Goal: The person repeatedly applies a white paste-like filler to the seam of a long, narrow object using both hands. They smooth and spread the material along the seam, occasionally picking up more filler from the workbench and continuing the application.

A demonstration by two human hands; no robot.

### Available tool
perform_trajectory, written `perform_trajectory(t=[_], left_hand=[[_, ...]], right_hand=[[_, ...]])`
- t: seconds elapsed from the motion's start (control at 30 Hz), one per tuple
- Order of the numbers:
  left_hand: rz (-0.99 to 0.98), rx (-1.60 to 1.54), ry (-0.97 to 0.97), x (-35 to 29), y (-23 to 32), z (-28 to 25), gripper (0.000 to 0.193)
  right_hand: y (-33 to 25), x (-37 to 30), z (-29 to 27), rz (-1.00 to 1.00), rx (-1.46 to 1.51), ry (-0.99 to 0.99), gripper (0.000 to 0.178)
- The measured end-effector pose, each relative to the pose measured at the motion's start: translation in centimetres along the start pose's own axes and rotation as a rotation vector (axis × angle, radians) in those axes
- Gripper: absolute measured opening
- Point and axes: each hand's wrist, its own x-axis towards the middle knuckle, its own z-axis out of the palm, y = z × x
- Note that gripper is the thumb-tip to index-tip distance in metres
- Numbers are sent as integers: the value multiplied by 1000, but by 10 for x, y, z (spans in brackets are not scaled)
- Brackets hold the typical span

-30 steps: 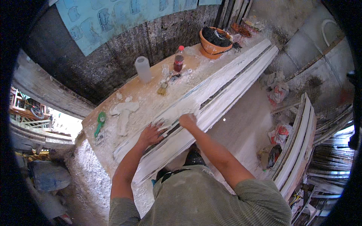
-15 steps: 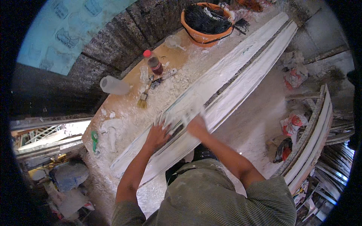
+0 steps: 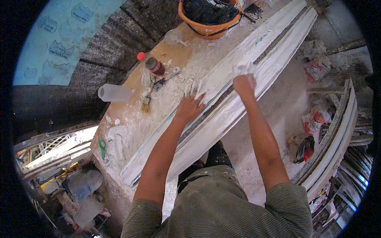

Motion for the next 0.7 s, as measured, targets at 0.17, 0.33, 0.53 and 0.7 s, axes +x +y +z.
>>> perform_trajectory(t=[0.17,0.33,0.53,0.7], left_hand=[[-92,-50,-46,-57,-25,11,57],[-136,94,31,-201,-77,46,61],[-351,93,-35,-397,-120,91,65],[-621,-102,-37,-528,-137,132,67]], right_hand=[[-34,-14,15,-171,-94,-205,32],[-110,-131,68,-432,189,225,83],[-203,-286,115,-667,382,242,87],[-282,-423,159,-932,298,-21,85]])
